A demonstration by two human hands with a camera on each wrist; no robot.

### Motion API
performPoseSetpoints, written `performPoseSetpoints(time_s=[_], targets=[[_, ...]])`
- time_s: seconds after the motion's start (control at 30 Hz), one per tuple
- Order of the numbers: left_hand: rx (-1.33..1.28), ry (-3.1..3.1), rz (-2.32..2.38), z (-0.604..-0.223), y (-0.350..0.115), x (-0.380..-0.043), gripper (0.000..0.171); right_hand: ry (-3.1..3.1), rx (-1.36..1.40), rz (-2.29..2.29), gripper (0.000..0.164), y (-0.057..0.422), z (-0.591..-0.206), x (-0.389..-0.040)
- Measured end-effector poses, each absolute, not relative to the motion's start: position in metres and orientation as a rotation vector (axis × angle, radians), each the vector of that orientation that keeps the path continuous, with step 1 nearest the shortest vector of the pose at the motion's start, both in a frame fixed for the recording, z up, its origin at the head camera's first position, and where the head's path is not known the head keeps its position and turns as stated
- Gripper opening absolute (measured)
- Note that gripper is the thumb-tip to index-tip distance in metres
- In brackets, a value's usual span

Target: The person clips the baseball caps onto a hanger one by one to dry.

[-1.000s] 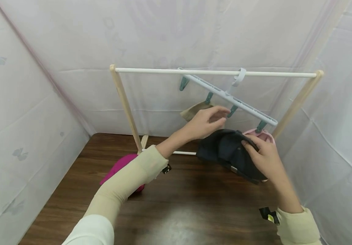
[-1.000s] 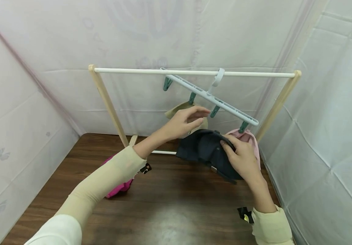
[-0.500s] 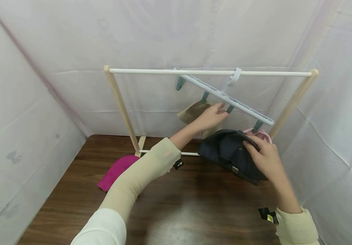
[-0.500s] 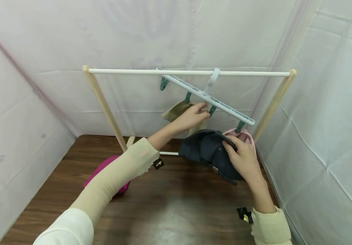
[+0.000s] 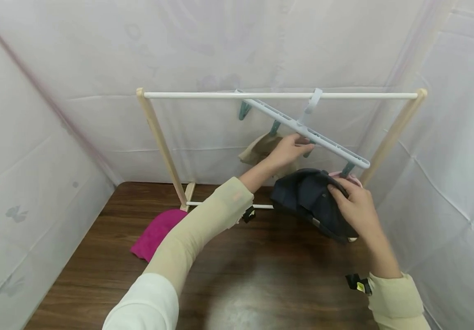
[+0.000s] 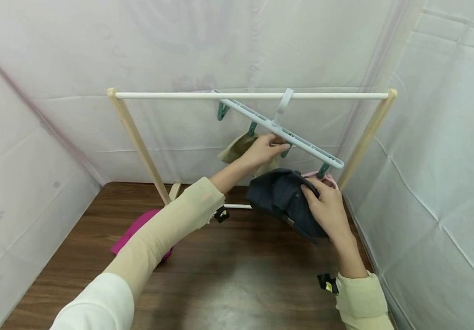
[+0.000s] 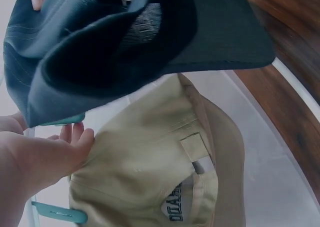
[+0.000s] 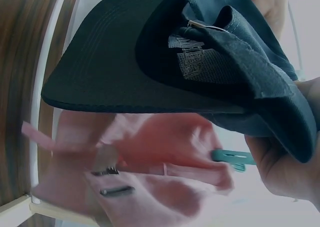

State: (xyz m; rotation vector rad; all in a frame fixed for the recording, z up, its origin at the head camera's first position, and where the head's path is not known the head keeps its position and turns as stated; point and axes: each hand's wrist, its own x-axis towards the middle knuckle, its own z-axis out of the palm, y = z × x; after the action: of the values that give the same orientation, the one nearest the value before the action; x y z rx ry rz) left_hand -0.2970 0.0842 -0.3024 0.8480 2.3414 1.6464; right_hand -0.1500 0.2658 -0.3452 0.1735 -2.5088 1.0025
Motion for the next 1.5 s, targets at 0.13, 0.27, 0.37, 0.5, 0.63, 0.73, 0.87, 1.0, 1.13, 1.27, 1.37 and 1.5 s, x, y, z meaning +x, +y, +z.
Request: performPoseSetpoints(time_s=[0.13,0.27,0.37,0.5,0.63,0.73,0.87,1.0,1.13,1.27,1.37,1.5], targets=[[0.87,2.346,1.635,-0.303,0.085,-0.3,0.036,-2.485,0.204,1.021,0.018,0.262,-0.35,-0.156],[0.827,2.251,1.67,-0.304,0.085,-0.302,0.037,-2.462,0.235,0.983,0.014,0.259,-0.356,-0.162],[0.785,2.172,1.711,-0.304,0.085,-0.302,0.039,-2.463,0.227,0.957,0.016,0.258,-0.358,-0.166],[0.764,2.139,1.745,-0.306,0.085,-0.303,0.038,-2.477,0.189,0.951,0.019,0.255,-0.36,-0.171],[0.736,2.136,1.78,-0.308,0.086,-0.302,0.036,-2.497,0.162,0.918,0.02,0.252,-0.364,-0.174],[0.684,2.123,1.819,-0.308,0.086,-0.3,0.032,-2.53,0.141,0.951,0.022,0.251,-0.368,-0.175],[0.625,2.084,1.896,-0.306,0.087,-0.298,0.026,-2.543,0.099,1.009,0.023,0.25,-0.372,-0.177],[0.598,2.063,1.968,-0.306,0.089,-0.296,0.023,-2.526,0.059,1.019,0.023,0.252,-0.375,-0.18],[0.581,2.039,2.008,-0.306,0.09,-0.295,0.023,-2.532,0.035,1.016,0.025,0.254,-0.377,-0.183],[0.562,2.01,2.02,-0.306,0.089,-0.294,0.023,-2.555,-0.008,1.025,0.029,0.255,-0.377,-0.184],[0.543,1.994,2.017,-0.307,0.088,-0.295,0.024,-2.57,-0.045,1.037,0.033,0.255,-0.376,-0.185],[0.541,1.976,2.01,-0.308,0.086,-0.296,0.025,-2.564,-0.065,1.08,0.036,0.255,-0.374,-0.187]])
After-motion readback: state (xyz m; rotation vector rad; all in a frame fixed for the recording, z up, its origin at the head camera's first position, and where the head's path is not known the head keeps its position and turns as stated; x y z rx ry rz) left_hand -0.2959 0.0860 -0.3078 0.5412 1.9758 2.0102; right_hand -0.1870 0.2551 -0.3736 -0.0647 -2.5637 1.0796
